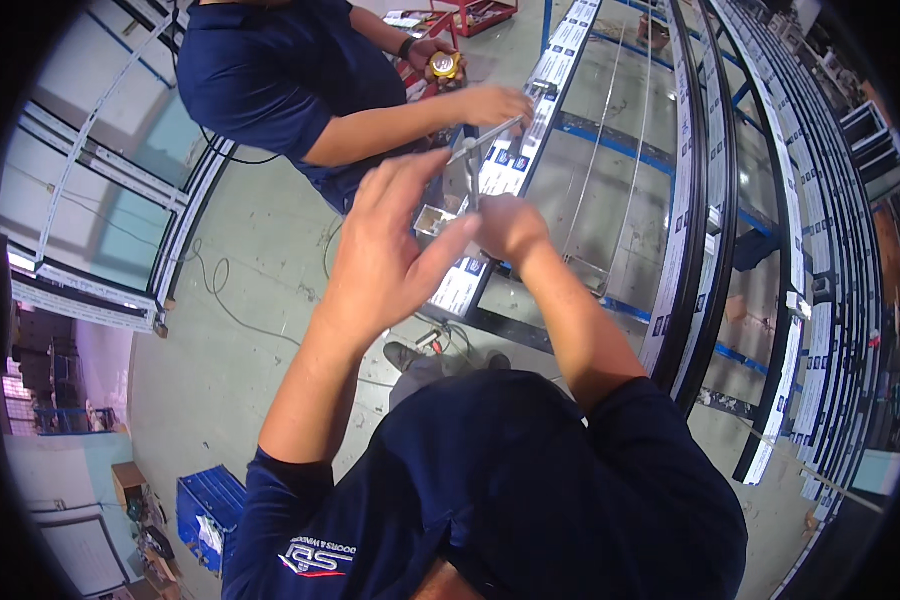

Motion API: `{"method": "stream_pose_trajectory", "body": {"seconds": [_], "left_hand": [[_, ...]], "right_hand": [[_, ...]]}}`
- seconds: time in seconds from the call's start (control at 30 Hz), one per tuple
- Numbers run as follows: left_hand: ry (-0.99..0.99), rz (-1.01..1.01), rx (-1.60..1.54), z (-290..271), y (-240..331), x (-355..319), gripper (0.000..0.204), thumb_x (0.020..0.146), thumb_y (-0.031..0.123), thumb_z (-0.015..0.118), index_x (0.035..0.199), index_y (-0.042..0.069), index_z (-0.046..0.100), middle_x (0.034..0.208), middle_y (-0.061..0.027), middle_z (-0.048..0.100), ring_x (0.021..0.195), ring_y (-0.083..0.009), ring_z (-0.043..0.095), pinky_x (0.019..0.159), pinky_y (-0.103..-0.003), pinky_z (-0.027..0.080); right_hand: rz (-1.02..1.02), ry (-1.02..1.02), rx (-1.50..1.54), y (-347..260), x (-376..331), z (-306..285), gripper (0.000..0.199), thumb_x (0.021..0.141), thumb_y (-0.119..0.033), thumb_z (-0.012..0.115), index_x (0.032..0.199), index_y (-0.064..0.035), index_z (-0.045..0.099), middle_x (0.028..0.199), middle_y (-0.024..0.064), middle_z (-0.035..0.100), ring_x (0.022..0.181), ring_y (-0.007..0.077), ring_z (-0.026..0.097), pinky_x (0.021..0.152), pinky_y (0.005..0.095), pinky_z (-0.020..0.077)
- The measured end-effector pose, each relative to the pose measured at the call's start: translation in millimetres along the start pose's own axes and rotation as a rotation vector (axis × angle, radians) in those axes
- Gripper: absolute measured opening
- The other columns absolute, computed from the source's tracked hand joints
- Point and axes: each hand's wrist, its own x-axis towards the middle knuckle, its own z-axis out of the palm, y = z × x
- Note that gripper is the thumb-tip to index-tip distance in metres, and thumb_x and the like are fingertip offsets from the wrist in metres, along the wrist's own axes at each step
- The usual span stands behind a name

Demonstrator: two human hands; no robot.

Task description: Using a power drill and measuring tape to assemble and adjust a metal window frame component.

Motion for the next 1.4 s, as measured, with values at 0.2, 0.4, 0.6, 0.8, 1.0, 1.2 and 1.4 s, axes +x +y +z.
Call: {"method": "stream_pose_trajectory", "body": {"seconds": [0.2, 0.4, 0.6, 0.8, 1.0, 1.2, 1.4], "left_hand": [[-0.079, 0.107, 0.052, 16.0, -14.2, 72.5, 0.056, 0.095, 0.034, 0.083, 0.134, -0.004, 0.069, 0.121, -0.0243, 0.072, 0.108, -0.0425, 0.071, 0.097, -0.046, 0.057], [-0.274, 0.000, 0.217, 57.9, -47.8, 103.6, 0.064, 0.094, 0.052, 0.077, 0.127, -0.003, 0.075, 0.107, -0.0248, 0.079, 0.101, -0.0432, 0.077, 0.092, -0.048, 0.060], [-0.439, -0.118, 0.328, 80.1, -60.4, 106.4, 0.052, 0.101, 0.048, 0.068, 0.118, 0.001, 0.080, 0.098, -0.0256, 0.079, 0.098, -0.0439, 0.077, 0.095, -0.051, 0.060], [-0.443, -0.134, 0.330, 78.1, -57.5, 99.7, 0.042, 0.104, 0.040, 0.064, 0.107, 0.003, 0.084, 0.098, -0.0219, 0.080, 0.096, -0.0420, 0.078, 0.093, -0.053, 0.061], [-0.427, -0.149, 0.282, 80.3, -61.6, 98.0, 0.041, 0.104, 0.039, 0.063, 0.104, 0.005, 0.084, 0.094, -0.0212, 0.080, 0.093, -0.0417, 0.078, 0.090, -0.053, 0.062], [-0.405, -0.161, 0.258, 80.7, -61.0, 96.6, 0.040, 0.105, 0.039, 0.063, 0.103, 0.005, 0.085, 0.091, -0.0213, 0.079, 0.091, -0.0419, 0.078, 0.089, -0.053, 0.062], [-0.405, -0.160, 0.273, 81.0, -59.8, 96.3, 0.040, 0.105, 0.038, 0.064, 0.102, 0.005, 0.085, 0.089, -0.0210, 0.079, 0.090, -0.0416, 0.078, 0.088, -0.053, 0.063]], "right_hand": [[0.008, -0.085, 0.069, -3.4, 2.3, -2.4, 0.063, 0.102, -0.064, 0.064, 0.119, -0.0053, 0.079, 0.113, 0.0213, 0.080, 0.108, 0.0396, 0.078, 0.095, 0.0505, 0.0599], [0.164, -0.250, 0.000, -30.1, -7.6, -42.2, 0.065, 0.103, -0.064, 0.064, 0.121, -0.0041, 0.079, 0.119, 0.0208, 0.079, 0.114, 0.0383, 0.076, 0.098, 0.0502, 0.0589], [0.195, -0.241, -0.010, -29.2, -3.3, -33.9, 0.069, 0.102, -0.069, 0.064, 0.122, -0.0051, 0.078, 0.118, 0.0205, 0.079, 0.115, 0.0375, 0.076, 0.100, 0.0502, 0.0591], [0.189, -0.261, -0.045, -35.8, -4.8, -39.5, 0.068, 0.102, -0.069, 0.063, 0.124, -0.0061, 0.077, 0.118, 0.0171, 0.080, 0.114, 0.0351, 0.076, 0.099, 0.0495, 0.0598], [0.203, -0.253, -0.073, -34.4, -2.1, -33.9, 0.063, 0.102, -0.066, 0.064, 0.125, -0.0087, 0.077, 0.118, 0.0169, 0.080, 0.114, 0.0350, 0.076, 0.098, 0.0494, 0.0598], [0.194, -0.245, -0.057, -37.6, -3.6, -37.3, 0.061, 0.102, -0.066, 0.065, 0.125, -0.0105, 0.078, 0.118, 0.0158, 0.080, 0.114, 0.0355, 0.076, 0.098, 0.0494, 0.0595], [0.202, -0.256, -0.062, -38.5, -3.7, -38.8, 0.062, 0.102, -0.066, 0.065, 0.124, -0.0103, 0.078, 0.116, 0.0163, 0.081, 0.113, 0.0354, 0.076, 0.098, 0.0494, 0.0594]]}}
